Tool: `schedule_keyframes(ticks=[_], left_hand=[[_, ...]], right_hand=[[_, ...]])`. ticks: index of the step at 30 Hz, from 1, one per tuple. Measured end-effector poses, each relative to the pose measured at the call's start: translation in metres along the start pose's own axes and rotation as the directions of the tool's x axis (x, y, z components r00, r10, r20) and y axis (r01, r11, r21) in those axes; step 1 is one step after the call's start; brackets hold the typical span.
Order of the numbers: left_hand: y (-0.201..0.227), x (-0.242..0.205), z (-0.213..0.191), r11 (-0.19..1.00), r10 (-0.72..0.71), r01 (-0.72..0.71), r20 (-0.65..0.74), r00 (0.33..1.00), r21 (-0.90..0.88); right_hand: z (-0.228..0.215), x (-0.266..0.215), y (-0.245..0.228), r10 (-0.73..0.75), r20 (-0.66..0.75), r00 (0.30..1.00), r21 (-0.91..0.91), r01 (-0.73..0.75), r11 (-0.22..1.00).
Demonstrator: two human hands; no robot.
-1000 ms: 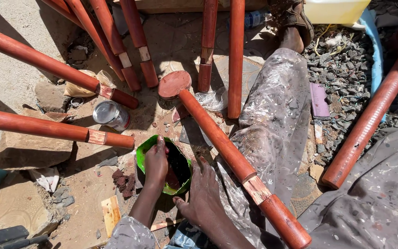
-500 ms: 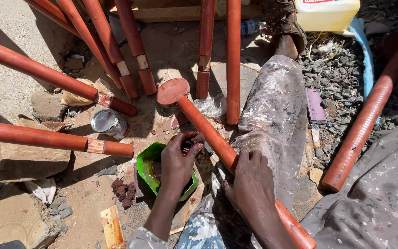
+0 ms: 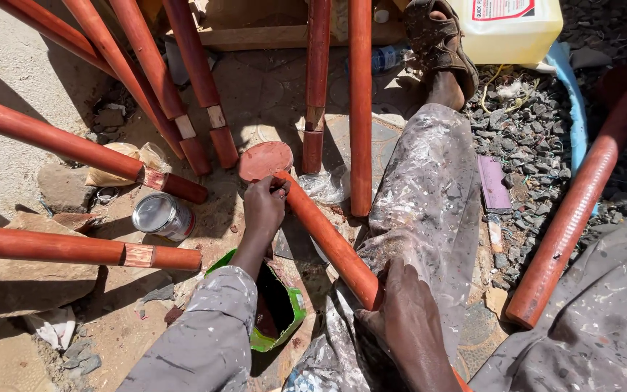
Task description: Sanding wooden furniture legs with sandpaper to smooth the surface
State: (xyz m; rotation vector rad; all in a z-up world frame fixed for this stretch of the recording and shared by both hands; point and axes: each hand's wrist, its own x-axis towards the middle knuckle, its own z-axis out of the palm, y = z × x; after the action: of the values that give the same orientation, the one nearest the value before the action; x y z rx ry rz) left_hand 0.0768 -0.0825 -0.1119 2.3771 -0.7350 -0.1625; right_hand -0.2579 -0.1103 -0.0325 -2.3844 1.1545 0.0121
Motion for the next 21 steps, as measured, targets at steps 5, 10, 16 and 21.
schedule_keyframes(ticks=[5,10,16,21], left_hand=[[-0.02,0.03,0.008,0.999,0.043,-0.043,-0.052,0.998,0.009],[0.052,-0.089,-0.02,0.99,0.134,-0.134,0.012,0.991,-0.04],[0.109,-0.21,-0.045,0.868,0.496,-0.464,0.363,0.789,-0.177],[0.057,-0.085,-0.021,0.919,0.365,-0.383,0.173,0.915,0.089]], right_hand=[[-0.008,0.006,-0.004,0.053,0.065,0.997,0.019,-0.054,0.998],[-0.009,0.007,0.0,0.012,0.063,0.998,0.082,-0.018,0.996],[-0.021,0.007,0.007,0.016,0.069,0.997,0.192,-0.029,0.981],[-0.053,0.028,0.02,0.281,0.426,0.86,0.167,-0.38,0.91]])
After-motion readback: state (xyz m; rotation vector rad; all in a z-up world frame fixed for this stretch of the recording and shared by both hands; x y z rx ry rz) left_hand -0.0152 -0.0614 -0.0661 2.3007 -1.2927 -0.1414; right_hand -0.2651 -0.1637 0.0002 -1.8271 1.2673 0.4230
